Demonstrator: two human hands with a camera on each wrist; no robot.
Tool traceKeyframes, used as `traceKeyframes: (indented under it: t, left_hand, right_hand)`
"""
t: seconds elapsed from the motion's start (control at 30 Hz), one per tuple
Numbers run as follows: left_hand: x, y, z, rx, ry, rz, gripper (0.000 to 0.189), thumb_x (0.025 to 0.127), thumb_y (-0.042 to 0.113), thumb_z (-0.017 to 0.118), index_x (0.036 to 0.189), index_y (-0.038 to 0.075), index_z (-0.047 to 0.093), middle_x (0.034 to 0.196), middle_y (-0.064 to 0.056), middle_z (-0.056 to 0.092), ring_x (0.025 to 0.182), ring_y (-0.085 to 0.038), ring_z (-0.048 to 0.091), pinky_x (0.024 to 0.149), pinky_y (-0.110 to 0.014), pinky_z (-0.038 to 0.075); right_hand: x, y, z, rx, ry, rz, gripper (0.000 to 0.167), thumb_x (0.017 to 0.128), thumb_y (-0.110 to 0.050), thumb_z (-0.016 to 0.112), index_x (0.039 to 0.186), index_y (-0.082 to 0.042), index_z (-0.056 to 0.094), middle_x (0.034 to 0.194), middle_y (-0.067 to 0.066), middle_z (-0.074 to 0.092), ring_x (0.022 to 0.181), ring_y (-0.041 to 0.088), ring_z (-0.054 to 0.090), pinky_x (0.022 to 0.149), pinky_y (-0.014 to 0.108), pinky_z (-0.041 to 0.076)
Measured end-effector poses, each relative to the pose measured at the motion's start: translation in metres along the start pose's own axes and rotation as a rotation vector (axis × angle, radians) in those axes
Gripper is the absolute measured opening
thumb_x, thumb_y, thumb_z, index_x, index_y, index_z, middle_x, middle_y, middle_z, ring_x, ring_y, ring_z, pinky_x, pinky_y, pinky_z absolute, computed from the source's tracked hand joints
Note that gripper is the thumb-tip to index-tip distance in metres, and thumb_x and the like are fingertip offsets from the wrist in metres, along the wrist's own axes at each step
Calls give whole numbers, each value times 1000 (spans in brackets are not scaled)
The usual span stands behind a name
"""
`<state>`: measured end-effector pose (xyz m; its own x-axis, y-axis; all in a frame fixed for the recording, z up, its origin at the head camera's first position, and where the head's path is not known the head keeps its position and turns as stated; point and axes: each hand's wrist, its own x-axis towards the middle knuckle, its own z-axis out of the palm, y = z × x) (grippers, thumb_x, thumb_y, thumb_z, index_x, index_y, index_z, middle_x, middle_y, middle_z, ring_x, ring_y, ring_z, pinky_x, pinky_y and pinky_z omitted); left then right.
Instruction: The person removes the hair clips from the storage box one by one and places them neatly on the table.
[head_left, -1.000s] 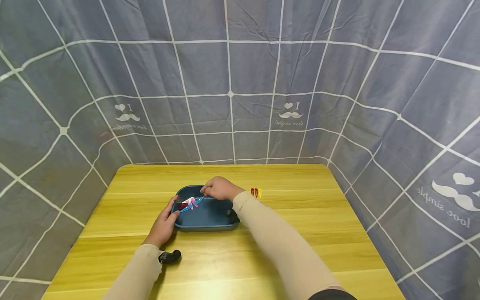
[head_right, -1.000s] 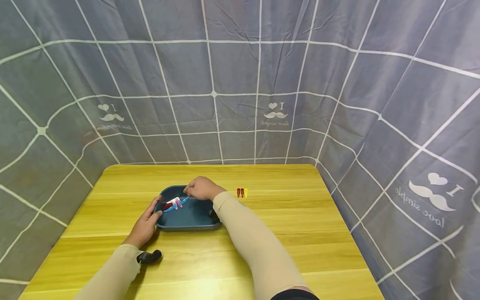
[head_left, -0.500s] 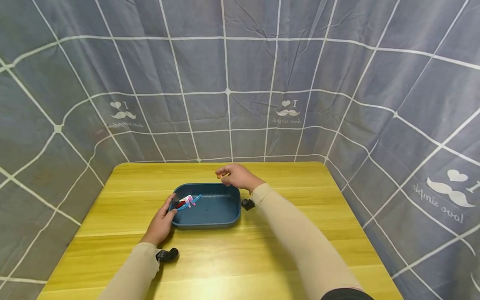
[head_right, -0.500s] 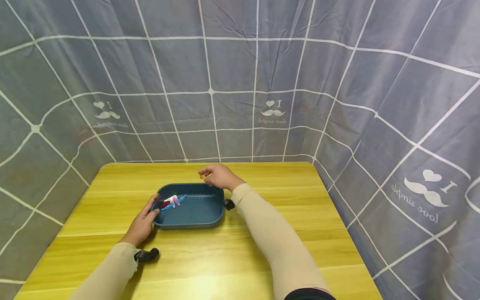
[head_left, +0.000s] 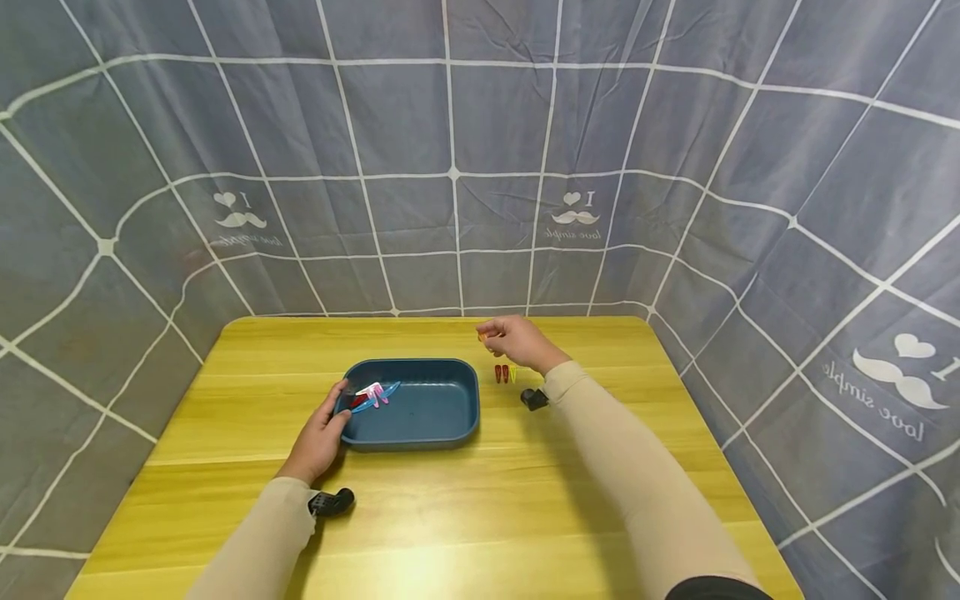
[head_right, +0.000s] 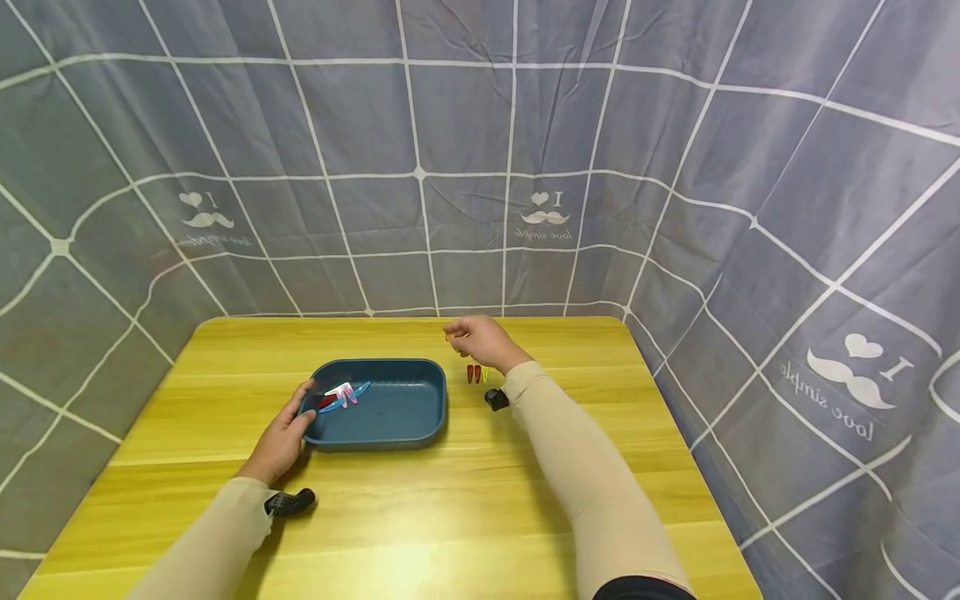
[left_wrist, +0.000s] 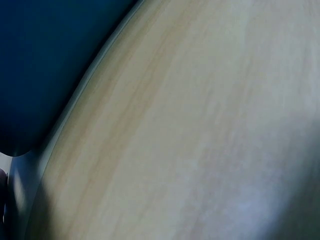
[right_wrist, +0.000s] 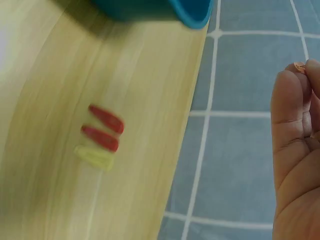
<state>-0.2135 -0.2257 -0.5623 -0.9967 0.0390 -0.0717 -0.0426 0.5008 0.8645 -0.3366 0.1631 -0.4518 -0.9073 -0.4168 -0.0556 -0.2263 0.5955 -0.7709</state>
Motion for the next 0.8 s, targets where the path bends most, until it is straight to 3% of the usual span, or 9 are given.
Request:
traceKeyframes:
  t: [0.23, 0.43, 0.53, 0.67, 0.8]
  left_hand:
    - [-1, 2, 0, -2, -2, 3, 61, 113, 26, 41, 170, 32, 20, 175, -17, 19, 161, -46, 17, 128, -69, 16]
    - [0, 3, -1, -15, -1, 6, 61, 113, 24, 41, 170, 32, 21, 176, -16, 19, 162, -45, 17, 128, -68, 15]
    - [0, 3, -1, -19, -2, 6, 61, 113, 25, 41, 170, 32, 21, 176, -16, 19, 162, -45, 17, 128, -69, 15]
    - [-1, 3, 0, -21, -1, 1, 61, 113, 26, 41, 170, 32, 20, 176, -16, 19, 162, -46, 17, 128, -69, 15]
    - [-1, 3, 1, -21, -4, -3, 61, 113, 27, 41, 170, 34, 20, 176, -16, 18, 162, -46, 17, 128, -69, 15]
  right_hand:
    - [-9, 23, -10, 49, 55, 80, 39, 105, -15, 62, 143, -8, 65, 122, 14, 70, 105, 34, 73, 79, 34, 57]
    - [-14, 45, -15, 59, 83, 128, 42, 104, -12, 62, 146, -5, 62, 116, 12, 68, 91, 22, 66, 75, 32, 54]
    - [-17, 54, -15, 53, 93, 150, 43, 104, -12, 62, 146, -5, 61, 114, 10, 67, 94, 27, 69, 78, 35, 57]
    - [-22, 62, -15, 60, 107, 170, 42, 105, -12, 62, 145, -1, 61, 108, 10, 68, 100, 33, 73, 90, 47, 61]
    - [-25, 70, -13, 16, 109, 182, 41, 104, -13, 63, 143, 3, 62, 102, 10, 70, 90, 25, 72, 87, 46, 62]
